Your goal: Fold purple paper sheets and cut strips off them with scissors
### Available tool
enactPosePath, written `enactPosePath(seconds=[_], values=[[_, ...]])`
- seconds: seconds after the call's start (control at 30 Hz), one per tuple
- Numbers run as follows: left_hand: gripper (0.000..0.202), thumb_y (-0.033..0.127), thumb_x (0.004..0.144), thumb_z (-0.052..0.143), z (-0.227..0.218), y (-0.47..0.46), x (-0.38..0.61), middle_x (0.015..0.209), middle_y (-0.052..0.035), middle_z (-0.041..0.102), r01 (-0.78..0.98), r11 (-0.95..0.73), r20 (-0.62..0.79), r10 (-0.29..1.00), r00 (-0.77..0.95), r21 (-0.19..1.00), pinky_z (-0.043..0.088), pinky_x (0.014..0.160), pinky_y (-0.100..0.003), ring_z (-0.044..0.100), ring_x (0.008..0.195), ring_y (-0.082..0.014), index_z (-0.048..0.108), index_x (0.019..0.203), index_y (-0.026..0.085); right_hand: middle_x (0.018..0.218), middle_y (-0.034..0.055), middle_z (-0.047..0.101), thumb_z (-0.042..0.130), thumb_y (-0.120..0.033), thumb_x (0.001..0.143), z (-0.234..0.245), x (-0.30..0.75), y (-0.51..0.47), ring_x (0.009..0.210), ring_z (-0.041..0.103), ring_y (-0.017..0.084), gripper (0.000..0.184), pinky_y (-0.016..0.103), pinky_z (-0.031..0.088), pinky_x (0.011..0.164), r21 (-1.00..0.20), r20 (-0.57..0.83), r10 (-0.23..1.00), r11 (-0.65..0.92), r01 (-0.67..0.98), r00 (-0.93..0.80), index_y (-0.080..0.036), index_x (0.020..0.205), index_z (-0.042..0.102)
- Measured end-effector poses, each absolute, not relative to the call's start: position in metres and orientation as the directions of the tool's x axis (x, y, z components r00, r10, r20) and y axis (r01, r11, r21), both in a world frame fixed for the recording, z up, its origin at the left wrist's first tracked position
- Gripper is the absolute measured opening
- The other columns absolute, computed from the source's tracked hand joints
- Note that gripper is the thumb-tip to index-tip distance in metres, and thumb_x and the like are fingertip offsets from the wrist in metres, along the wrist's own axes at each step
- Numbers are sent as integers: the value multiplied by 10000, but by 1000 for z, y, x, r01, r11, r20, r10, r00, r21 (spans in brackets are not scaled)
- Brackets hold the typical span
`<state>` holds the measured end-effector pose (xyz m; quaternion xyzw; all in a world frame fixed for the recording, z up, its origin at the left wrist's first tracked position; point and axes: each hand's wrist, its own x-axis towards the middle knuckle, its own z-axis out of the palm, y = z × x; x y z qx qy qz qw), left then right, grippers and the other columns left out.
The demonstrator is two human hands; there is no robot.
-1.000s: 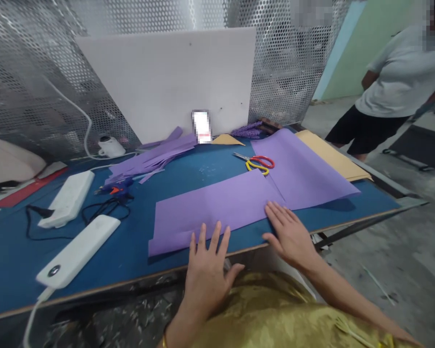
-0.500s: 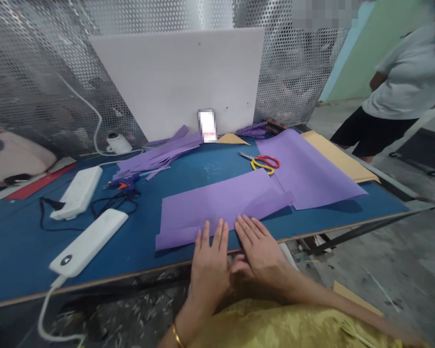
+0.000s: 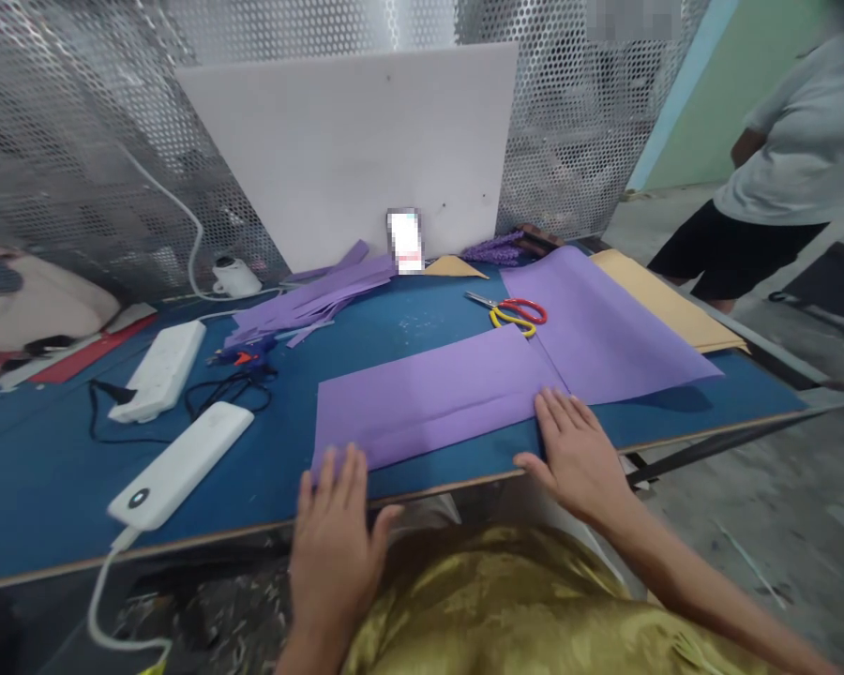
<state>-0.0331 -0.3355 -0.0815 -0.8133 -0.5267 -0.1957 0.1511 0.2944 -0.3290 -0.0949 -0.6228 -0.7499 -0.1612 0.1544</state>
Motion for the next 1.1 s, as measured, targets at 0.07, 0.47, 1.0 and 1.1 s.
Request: enactPosePath(seconds=[0.07, 0.47, 1.0, 1.1], values=[[686, 541, 989, 397, -79, -330, -3, 1535, -161, 493, 864, -498, 418, 771, 480, -73, 333, 1147, -552, 391, 1440, -389, 422, 1529, 119, 1460, 309, 506, 323, -748, 941, -89, 267, -330, 1392, 451, 388, 968, 546, 302, 1173, 18, 399, 874, 293, 956, -276, 65, 1446, 466], [771, 649, 936, 446, -86, -323, 42, 1589, -138, 416, 795, -586, 410, 694, 592, -156, 287, 1144, -609, 362, 1430, -461, 501, 1481, 107, 1551, 247, 423, 394, -683, 965, -94, 260, -336, 1477, 334, 331, 869, 502, 303, 1196, -24, 364, 844, 432, 902, -394, 16, 1479, 447], [847, 703, 917, 444, -76, -335, -1, 1515, -164, 510, 839, -543, 381, 768, 515, -40, 365, 1141, -478, 443, 1421, -345, 494, 1460, 54, 1483, 260, 507, 310, -506, 1017, -102, 328, -330, 1391, 456, 352, 697, 514, 339, 1147, 92, 460, 858, 209, 974, -228, 3, 1479, 426], [855, 700, 912, 458, -77, -340, -39, 1466, -199, 553, 897, -439, 434, 798, 418, -58, 364, 1123, -519, 525, 1349, -353, 498, 1445, 32, 1485, 252, 509, 322, -504, 1013, -103, 329, -329, 1398, 451, 345, 700, 508, 332, 1151, 97, 460, 859, 202, 975, -224, -2, 1492, 410]])
